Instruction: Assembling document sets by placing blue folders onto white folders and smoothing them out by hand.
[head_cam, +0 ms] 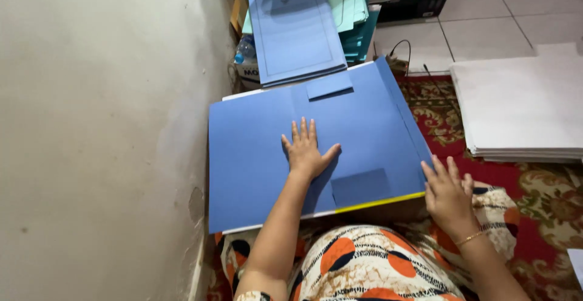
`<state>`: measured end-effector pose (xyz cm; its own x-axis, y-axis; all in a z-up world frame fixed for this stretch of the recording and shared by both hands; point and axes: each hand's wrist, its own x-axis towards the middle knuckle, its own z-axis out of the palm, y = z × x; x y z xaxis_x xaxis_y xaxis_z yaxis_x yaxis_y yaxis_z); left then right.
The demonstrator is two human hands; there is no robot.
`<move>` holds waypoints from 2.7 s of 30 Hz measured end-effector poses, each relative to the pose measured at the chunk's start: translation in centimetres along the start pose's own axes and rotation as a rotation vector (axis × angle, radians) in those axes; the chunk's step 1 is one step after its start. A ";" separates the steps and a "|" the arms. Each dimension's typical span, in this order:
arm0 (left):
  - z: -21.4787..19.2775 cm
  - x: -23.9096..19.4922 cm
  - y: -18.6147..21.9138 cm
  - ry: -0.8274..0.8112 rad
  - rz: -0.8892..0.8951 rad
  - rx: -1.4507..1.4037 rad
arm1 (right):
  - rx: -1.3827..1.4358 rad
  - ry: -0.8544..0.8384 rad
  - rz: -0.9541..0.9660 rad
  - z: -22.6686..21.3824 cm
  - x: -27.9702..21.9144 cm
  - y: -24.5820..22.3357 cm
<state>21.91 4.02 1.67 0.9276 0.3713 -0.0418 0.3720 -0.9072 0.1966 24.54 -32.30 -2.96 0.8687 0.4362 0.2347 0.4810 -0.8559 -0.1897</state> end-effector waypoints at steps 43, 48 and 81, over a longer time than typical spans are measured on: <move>-3.1 -1.1 0.4 0.012 0.004 -0.145 | -0.085 -0.058 -0.127 4.2 11.5 -4.0; -3.8 -1.3 0.7 0.000 0.008 -0.159 | -0.047 -0.125 -0.092 7.2 24.9 -4.4; -5.9 -2.0 0.6 -0.044 -0.010 -0.221 | -0.070 -0.209 -0.081 9.0 33.9 -5.5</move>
<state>20.06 3.87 7.63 0.9265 0.3661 -0.0869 0.3686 -0.8363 0.4060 52.40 -10.33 -2.54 0.8364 0.5464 0.0430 0.5475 -0.8295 -0.1104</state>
